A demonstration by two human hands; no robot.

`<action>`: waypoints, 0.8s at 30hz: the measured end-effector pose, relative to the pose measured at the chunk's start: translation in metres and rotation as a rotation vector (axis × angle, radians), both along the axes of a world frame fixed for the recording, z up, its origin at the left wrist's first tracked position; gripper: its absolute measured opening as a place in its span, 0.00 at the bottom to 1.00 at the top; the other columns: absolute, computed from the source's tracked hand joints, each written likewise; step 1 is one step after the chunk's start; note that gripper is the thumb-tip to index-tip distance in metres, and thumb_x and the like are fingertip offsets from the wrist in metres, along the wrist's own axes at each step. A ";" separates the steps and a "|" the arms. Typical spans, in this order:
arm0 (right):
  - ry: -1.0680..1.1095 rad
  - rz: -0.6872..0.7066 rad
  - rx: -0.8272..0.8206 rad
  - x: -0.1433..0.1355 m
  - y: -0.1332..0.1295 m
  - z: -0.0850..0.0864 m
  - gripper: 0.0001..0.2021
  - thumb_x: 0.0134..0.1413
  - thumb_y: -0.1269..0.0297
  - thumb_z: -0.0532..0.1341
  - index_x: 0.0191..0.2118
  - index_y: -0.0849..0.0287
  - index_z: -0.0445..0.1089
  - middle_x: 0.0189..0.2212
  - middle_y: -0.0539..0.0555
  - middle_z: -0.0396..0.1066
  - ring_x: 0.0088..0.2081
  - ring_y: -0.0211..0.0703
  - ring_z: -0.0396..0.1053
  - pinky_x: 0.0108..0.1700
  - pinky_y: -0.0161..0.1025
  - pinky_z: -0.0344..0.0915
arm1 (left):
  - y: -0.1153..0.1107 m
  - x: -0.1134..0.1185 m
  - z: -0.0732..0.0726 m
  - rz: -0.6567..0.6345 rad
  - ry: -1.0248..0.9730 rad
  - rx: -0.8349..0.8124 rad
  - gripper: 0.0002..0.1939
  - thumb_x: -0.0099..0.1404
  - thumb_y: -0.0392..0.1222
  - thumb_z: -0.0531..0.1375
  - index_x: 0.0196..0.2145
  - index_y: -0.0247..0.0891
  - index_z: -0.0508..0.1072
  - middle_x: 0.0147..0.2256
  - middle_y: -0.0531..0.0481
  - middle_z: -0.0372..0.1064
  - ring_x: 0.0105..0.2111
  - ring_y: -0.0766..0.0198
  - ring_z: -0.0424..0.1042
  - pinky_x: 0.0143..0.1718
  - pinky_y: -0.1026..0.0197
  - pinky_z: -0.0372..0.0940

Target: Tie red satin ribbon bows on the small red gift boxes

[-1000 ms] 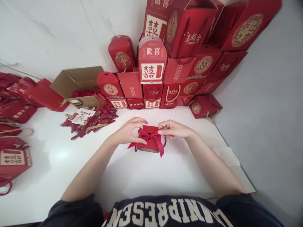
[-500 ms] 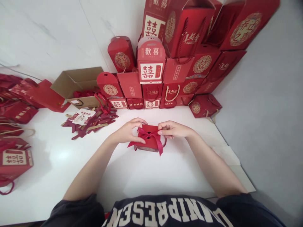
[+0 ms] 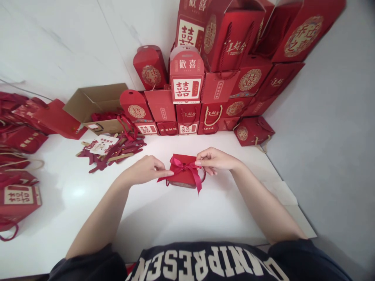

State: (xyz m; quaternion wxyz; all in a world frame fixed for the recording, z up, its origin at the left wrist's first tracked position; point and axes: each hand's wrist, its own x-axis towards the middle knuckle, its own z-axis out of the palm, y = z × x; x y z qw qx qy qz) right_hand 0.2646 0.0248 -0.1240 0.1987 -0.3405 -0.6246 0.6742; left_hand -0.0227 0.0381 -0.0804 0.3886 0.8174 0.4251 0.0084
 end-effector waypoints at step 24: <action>-0.016 -0.108 0.062 -0.005 -0.004 0.007 0.18 0.57 0.49 0.57 0.43 0.60 0.65 0.15 0.44 0.67 0.15 0.32 0.60 0.18 0.29 0.56 | 0.013 -0.006 -0.001 -0.187 0.003 -0.318 0.16 0.55 0.52 0.64 0.30 0.35 0.70 0.28 0.51 0.68 0.28 0.66 0.64 0.30 0.65 0.58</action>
